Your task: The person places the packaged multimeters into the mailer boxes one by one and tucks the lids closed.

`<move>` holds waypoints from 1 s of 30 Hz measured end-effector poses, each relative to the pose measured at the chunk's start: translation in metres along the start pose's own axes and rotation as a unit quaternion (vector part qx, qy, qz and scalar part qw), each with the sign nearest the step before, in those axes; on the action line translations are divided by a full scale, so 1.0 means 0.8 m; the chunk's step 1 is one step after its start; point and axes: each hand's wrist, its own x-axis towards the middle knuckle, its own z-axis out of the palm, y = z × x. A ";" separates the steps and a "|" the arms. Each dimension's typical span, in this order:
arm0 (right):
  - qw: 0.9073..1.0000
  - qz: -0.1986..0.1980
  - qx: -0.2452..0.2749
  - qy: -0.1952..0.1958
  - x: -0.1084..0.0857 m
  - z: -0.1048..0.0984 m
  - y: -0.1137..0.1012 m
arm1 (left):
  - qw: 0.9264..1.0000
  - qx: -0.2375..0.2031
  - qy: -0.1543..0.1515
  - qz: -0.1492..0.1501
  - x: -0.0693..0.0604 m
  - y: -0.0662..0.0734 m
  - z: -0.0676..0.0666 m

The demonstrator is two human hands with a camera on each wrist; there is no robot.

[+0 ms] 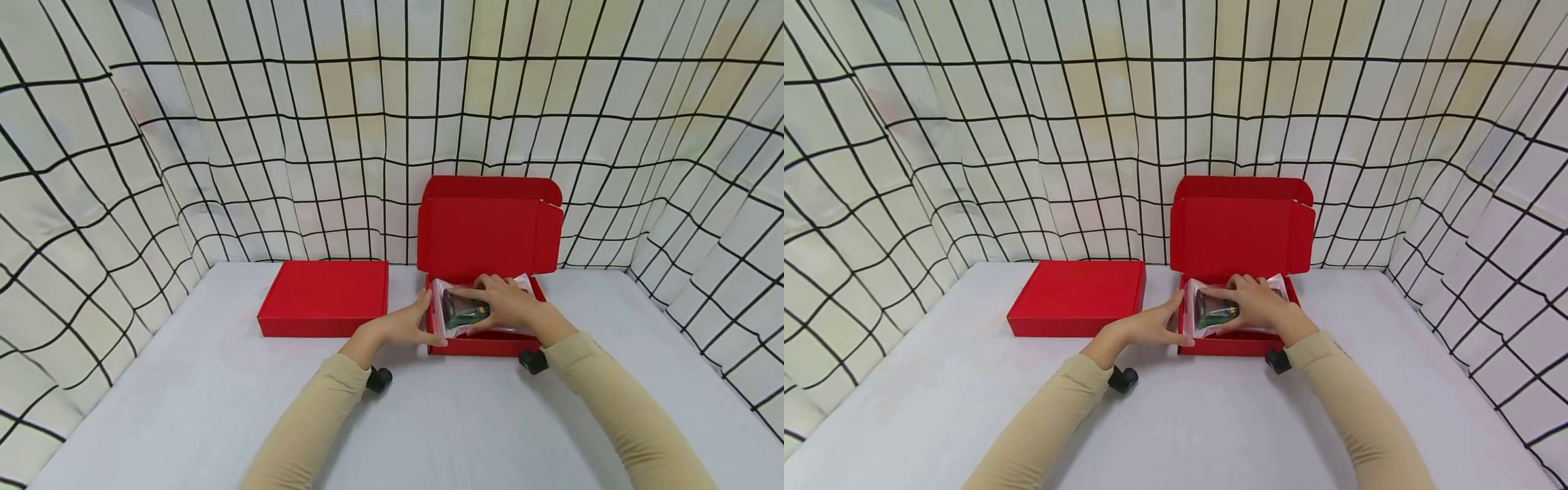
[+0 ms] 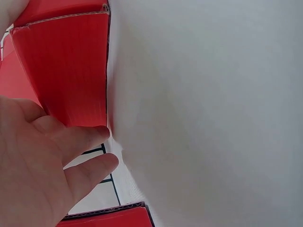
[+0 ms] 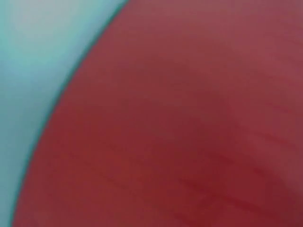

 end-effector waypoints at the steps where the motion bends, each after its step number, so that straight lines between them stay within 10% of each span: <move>1: 1.000 0.001 0.001 0.000 0.000 0.002 0.001 | 1.000 0.001 0.000 0.000 0.001 0.000 0.000; 30: 0.999 -0.016 -0.028 -0.013 -0.006 0.028 0.006 | 1.000 0.000 -0.007 0.002 0.003 0.001 -0.002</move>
